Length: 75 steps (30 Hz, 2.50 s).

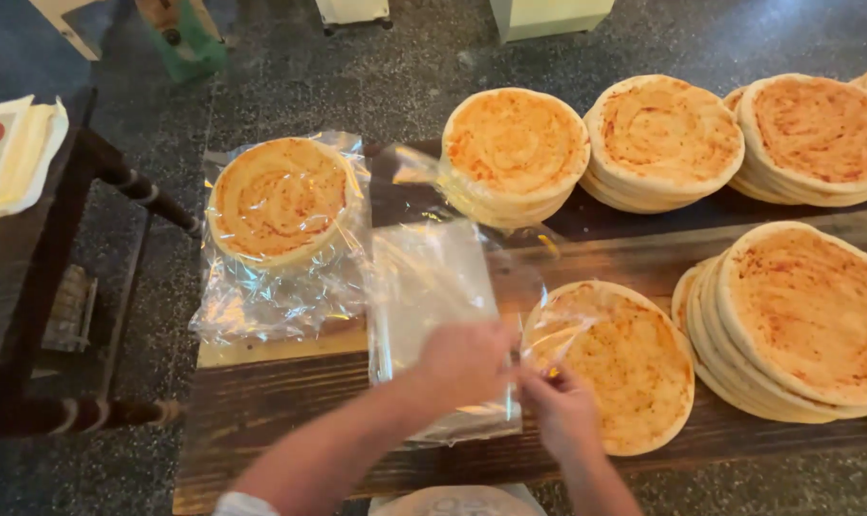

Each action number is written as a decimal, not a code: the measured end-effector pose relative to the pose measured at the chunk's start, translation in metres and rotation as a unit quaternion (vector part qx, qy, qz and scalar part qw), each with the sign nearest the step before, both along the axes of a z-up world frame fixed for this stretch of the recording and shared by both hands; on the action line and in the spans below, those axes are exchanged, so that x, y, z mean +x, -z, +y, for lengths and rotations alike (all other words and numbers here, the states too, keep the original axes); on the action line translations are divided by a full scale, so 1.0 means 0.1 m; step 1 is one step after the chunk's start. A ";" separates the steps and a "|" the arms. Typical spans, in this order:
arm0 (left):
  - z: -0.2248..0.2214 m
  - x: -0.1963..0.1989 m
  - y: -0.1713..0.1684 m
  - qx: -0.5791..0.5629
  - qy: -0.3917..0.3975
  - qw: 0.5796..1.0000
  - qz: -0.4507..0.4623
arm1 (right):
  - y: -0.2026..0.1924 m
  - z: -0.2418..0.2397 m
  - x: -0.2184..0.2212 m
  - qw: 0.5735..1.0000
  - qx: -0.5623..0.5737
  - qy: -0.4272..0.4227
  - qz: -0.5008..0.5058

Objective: Placing individual pre-made pizza bases into plastic bags for packaging.

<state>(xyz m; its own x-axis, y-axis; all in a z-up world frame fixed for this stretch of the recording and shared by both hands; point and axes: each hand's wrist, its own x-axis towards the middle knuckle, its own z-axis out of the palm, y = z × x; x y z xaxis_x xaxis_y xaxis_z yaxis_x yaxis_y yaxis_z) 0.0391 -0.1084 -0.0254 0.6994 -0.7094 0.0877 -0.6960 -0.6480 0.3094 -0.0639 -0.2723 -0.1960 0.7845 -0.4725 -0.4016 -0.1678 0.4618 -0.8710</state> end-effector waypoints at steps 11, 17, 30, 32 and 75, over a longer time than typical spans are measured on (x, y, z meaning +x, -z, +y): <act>0.26 -0.10 1.26 -0.371 -0.269 0.691 0.559 | 0.12 0.44 -0.03 0.990 0.098 -0.096 0.010; 0.28 0.53 1.06 -0.533 -0.373 0.562 0.511 | 0.11 0.23 -0.35 0.947 -0.012 -0.195 0.256; 1.07 0.17 1.68 0.108 -0.044 0.991 0.070 | 0.08 -0.11 0.50 0.496 -0.863 -0.092 0.001; 1.21 0.16 1.84 0.058 -0.051 0.997 -0.015 | 0.10 -0.24 0.50 0.519 -0.853 -0.051 0.022; 0.47 0.83 1.48 0.081 -0.128 0.927 0.343 | -1.21 -2.58 -1.00 0.857 -0.456 -0.233 0.065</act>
